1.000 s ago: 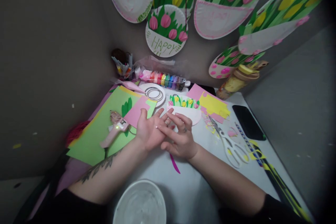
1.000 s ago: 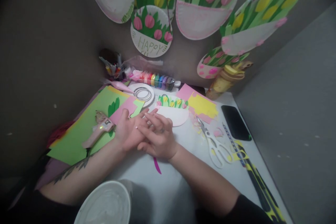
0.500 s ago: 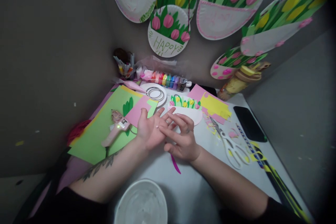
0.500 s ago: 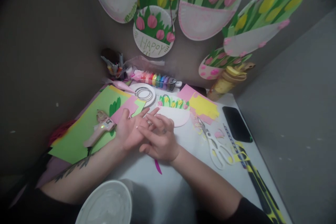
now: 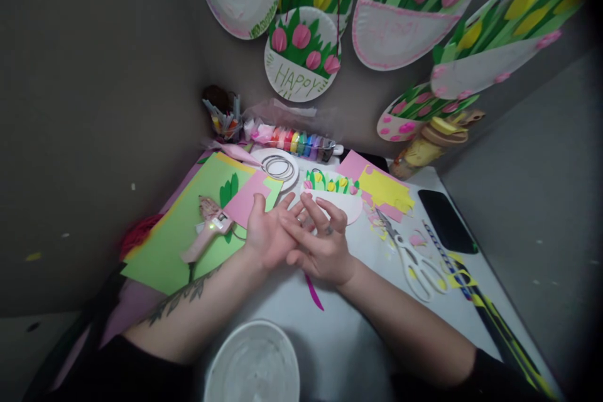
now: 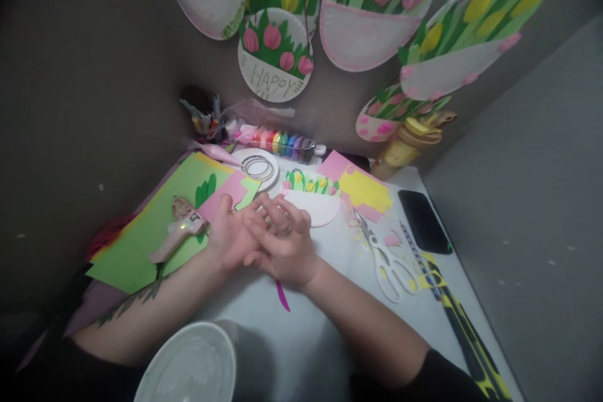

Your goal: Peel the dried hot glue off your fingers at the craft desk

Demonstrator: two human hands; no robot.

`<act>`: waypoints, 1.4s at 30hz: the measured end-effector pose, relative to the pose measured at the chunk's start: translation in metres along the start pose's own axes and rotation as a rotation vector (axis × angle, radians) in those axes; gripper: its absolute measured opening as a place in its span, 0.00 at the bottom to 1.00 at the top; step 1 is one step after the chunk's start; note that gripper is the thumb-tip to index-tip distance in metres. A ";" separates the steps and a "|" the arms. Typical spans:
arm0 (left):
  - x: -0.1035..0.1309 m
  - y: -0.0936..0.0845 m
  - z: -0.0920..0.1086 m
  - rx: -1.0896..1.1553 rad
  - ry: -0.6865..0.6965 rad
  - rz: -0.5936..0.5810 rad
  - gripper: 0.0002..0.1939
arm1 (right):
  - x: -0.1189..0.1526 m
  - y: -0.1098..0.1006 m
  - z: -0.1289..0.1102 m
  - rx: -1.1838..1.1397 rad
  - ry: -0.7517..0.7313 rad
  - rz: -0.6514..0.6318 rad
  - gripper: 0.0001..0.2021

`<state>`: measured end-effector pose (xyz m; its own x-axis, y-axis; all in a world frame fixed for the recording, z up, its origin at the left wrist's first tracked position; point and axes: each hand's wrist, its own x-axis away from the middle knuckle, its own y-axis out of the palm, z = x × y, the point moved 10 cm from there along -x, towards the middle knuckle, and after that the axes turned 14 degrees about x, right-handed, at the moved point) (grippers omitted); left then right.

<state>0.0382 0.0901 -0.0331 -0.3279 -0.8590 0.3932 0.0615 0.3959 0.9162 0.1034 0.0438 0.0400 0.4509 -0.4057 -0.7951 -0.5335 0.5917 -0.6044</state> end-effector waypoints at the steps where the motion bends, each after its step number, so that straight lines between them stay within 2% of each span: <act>1: 0.000 0.000 0.001 0.003 0.002 0.000 0.38 | 0.001 -0.001 0.000 0.028 0.003 0.006 0.26; 7: 0.002 -0.001 0.001 -0.013 0.004 0.025 0.37 | 0.001 -0.005 -0.009 0.019 -0.083 0.049 0.26; 9: 0.002 -0.003 0.000 0.003 0.000 0.042 0.37 | 0.000 -0.004 -0.006 0.039 -0.061 0.042 0.26; 12: 0.001 -0.001 0.001 0.031 -0.002 0.004 0.37 | 0.001 -0.004 0.001 0.046 -0.022 0.046 0.25; 16: 0.000 0.000 0.001 0.026 -0.002 -0.004 0.37 | 0.004 0.001 -0.002 -0.021 -0.039 0.007 0.25; 19: -0.001 -0.003 -0.003 0.018 -0.019 0.025 0.38 | 0.003 0.008 0.004 -0.036 0.037 -0.058 0.24; 21: -0.001 -0.001 -0.003 0.017 -0.024 -0.001 0.38 | 0.003 0.007 0.007 -0.048 0.077 -0.052 0.22; 24: -0.001 0.003 -0.001 0.015 -0.013 -0.053 0.38 | 0.002 0.001 0.001 -0.098 0.028 -0.003 0.22; 26: -0.001 0.002 0.000 0.010 -0.012 -0.038 0.38 | 0.002 0.001 -0.004 -0.099 -0.004 0.001 0.22; 29: -0.001 -0.003 0.000 0.010 -0.018 0.005 0.38 | 0.002 0.003 -0.001 -0.051 0.023 -0.007 0.22; 34: -0.001 0.002 0.001 0.026 -0.004 -0.052 0.39 | 0.004 0.002 0.000 -0.111 -0.003 0.008 0.21; 38: 0.000 -0.001 -0.004 0.022 -0.036 -0.010 0.37 | 0.004 0.011 0.006 -0.150 0.055 -0.057 0.21; 42: -0.001 0.002 -0.001 0.036 -0.019 -0.043 0.39 | 0.004 0.006 0.008 -0.158 0.060 -0.016 0.19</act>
<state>0.0392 0.0916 -0.0319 -0.3469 -0.8695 0.3516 0.0128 0.3704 0.9288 0.1075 0.0516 0.0333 0.4192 -0.4573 -0.7843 -0.6349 0.4698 -0.6133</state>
